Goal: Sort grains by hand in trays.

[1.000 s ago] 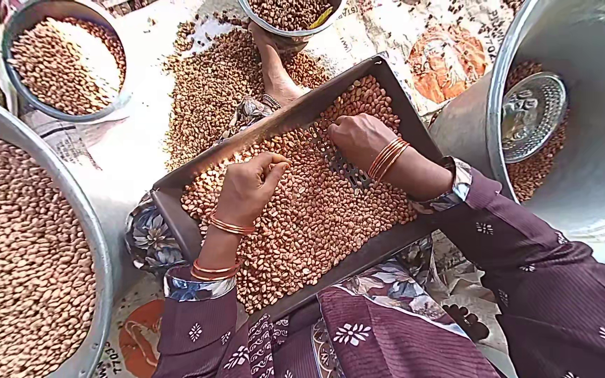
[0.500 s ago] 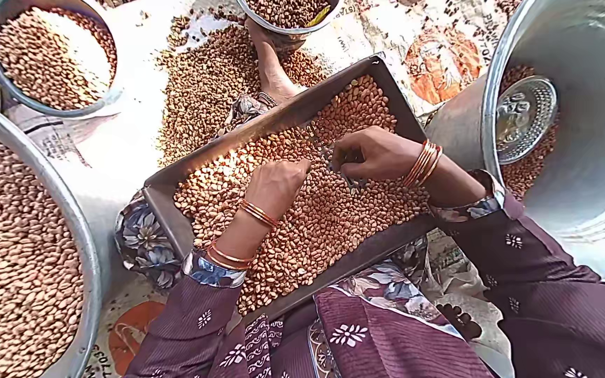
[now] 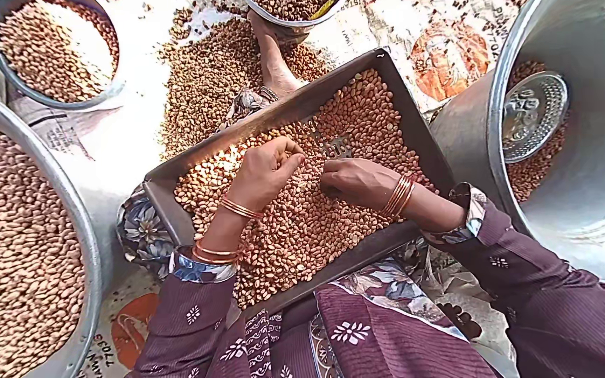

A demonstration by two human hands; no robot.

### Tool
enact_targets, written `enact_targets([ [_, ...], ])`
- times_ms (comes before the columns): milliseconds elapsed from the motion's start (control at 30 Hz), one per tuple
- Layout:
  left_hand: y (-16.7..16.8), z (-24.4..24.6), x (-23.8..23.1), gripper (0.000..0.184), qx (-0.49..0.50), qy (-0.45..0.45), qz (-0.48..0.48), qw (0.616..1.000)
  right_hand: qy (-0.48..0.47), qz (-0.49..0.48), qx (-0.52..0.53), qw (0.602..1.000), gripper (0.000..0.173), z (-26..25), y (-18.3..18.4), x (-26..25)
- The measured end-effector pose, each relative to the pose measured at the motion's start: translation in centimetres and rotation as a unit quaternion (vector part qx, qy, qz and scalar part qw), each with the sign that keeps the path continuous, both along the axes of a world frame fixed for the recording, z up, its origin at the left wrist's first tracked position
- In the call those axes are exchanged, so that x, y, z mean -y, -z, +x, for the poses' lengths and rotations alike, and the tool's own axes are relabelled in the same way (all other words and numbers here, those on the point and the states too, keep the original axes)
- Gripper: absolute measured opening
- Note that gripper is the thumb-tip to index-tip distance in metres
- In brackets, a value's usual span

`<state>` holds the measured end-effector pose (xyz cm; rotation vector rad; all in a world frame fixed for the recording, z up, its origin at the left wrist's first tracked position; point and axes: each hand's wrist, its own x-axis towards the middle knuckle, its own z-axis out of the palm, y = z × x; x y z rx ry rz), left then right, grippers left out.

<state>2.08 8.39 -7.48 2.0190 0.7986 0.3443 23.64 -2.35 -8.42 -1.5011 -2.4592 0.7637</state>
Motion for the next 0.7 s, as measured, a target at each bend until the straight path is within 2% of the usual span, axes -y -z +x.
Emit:
enact_targets([
  [67, -0.7, -1.4, -0.6, 0.01, 0.153, -0.045, -0.152, 0.976, -0.001, 0.014, 0.007, 1.0, 0.007, -0.1, 0.3, 0.3],
  [133, -1.0, -3.2, -0.9, 0.019, 0.263, -0.062, -0.254, 0.929, -0.002, 0.008, 0.008, 1.0, 0.008, -0.3, -0.1, 0.4],
  [200, -1.3, -5.4, -0.3, 0.026, 0.291, -0.07, -0.293, 0.908, 0.001, 0.0, -0.001, 1.0, 0.009, -0.5, -0.4, 0.3],
  [233, -1.4, -6.6, 0.4, 0.028, 0.29, -0.073, -0.287, 0.91, 0.008, -0.003, -0.009, 1.0, 0.009, -0.5, -0.4, 0.3],
  [300, -1.6, -8.3, 1.6, 0.026, 0.246, -0.077, -0.222, 0.94, 0.031, -0.028, -0.028, 0.999, 0.007, -0.3, -0.4, 0.1],
  [367, -1.8, -9.2, 2.3, 0.019, 0.143, -0.071, -0.118, 0.98, 0.07, -0.097, -0.077, 0.99, 0.007, -0.1, -1.1, -0.6],
  [433, -1.3, -9.7, 2.9, 0.016, 0.063, -0.042, -0.022, 0.997, 0.129, -0.18, -0.166, 0.961, 0.008, 0.0, -1.8, -1.2],
  [533, -0.2, -10.1, 3.5, 0.021, -0.008, 0.018, 0.096, 0.995, 0.171, -0.299, -0.276, 0.897, 0.016, -0.9, -3.1, -1.7],
  [600, 0.4, -10.0, 4.0, 0.024, -0.045, 0.042, 0.151, 0.987, 0.125, -0.294, -0.265, 0.91, 0.016, -2.1, -3.5, -1.5],
  [700, 0.4, -9.5, 4.6, 0.026, -0.082, 0.058, 0.203, 0.974, 0.05, -0.179, -0.185, 0.965, 0.009, -4.4, -2.9, -1.1],
])
